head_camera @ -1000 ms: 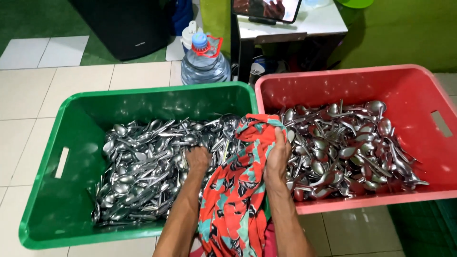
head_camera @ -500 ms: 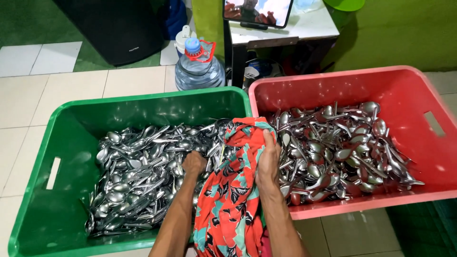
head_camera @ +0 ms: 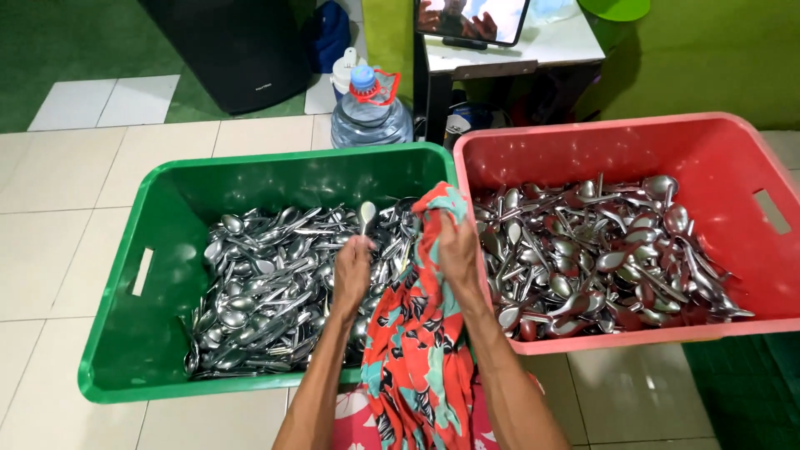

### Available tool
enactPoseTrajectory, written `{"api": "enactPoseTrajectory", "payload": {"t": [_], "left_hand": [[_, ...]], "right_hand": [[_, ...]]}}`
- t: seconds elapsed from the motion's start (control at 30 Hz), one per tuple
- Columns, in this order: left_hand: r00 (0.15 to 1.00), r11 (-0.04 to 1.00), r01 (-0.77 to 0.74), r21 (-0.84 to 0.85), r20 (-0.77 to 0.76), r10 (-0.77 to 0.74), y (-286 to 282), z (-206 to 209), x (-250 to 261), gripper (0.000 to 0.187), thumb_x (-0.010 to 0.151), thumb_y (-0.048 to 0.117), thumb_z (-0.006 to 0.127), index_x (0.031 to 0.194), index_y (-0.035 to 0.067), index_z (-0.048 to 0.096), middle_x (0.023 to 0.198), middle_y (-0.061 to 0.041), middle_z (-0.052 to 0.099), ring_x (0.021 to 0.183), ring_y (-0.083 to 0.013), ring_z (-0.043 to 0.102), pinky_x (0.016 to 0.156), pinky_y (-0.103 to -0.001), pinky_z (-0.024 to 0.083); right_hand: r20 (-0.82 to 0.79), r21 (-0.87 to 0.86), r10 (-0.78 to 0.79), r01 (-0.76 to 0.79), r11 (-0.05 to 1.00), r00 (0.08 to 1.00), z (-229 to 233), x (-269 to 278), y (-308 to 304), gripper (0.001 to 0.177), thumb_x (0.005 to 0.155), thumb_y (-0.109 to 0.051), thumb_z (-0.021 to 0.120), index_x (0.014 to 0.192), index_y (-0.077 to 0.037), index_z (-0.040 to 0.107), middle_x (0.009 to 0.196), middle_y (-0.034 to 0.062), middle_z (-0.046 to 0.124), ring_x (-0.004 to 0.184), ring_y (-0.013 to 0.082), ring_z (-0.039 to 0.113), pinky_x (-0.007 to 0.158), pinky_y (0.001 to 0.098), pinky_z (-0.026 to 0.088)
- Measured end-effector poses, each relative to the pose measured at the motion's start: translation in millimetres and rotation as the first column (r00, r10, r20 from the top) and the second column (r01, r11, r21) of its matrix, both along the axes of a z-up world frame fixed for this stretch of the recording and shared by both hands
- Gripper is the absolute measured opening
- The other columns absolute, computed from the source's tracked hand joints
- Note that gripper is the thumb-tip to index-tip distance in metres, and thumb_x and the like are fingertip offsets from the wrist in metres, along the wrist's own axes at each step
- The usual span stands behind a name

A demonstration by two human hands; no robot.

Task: Polishing metal spoons with a cleaning cloth and moving them between bins.

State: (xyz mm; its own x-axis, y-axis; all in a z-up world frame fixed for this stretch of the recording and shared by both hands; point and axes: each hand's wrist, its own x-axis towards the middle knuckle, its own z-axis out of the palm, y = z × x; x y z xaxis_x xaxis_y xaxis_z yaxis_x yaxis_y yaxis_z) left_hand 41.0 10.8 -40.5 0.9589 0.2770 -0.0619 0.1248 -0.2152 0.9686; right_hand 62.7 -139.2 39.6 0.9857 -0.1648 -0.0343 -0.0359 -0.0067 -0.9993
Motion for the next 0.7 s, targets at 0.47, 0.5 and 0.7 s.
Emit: {"api": "enactPoseTrajectory", "payload": {"t": [0.47,0.5,0.7], "left_hand": [[0.982,0.990,0.124,0.069,0.132,-0.133,-10,-31,-12,0.045,0.107,0.030,0.040,0.073,0.004,0.055,0.067,-0.015,0.052,0.072,-0.0237,0.051,0.071,-0.041,0.047],[0.972,0.980,0.171,0.099,0.148,-0.185,-7,-50,-9,0.042,0.107,0.030,0.040,0.073,0.008,0.053,0.066,-0.010,0.049,0.070,-0.0229,0.050,0.070,-0.039,0.046],[0.970,0.941,0.153,0.302,0.134,-0.201,-19,-25,-17,0.042,0.108,0.032,0.041,0.077,0.007,0.055,0.065,-0.021,0.059,0.060,-0.0292,0.055,0.060,-0.042,0.046]], "right_hand": [[0.382,-0.654,0.235,0.081,0.753,0.894,-113,37,23,0.037,0.090,-0.030,0.063,0.113,-0.001,0.064,0.103,0.0159,0.052,0.084,0.0519,0.063,0.069,0.0571,0.055],[0.415,-0.604,0.192,0.112,0.789,0.889,-122,45,20,0.029,0.090,-0.025,0.063,0.100,0.002,0.064,0.096,0.0186,0.053,0.085,0.0535,0.061,0.069,0.0573,0.053],[0.255,-0.378,0.030,0.071,0.923,0.966,-118,49,-8,0.027,0.096,-0.022,0.059,0.091,0.005,0.057,0.087,0.0288,0.054,0.090,0.0556,0.058,0.077,0.0573,0.044]]}}
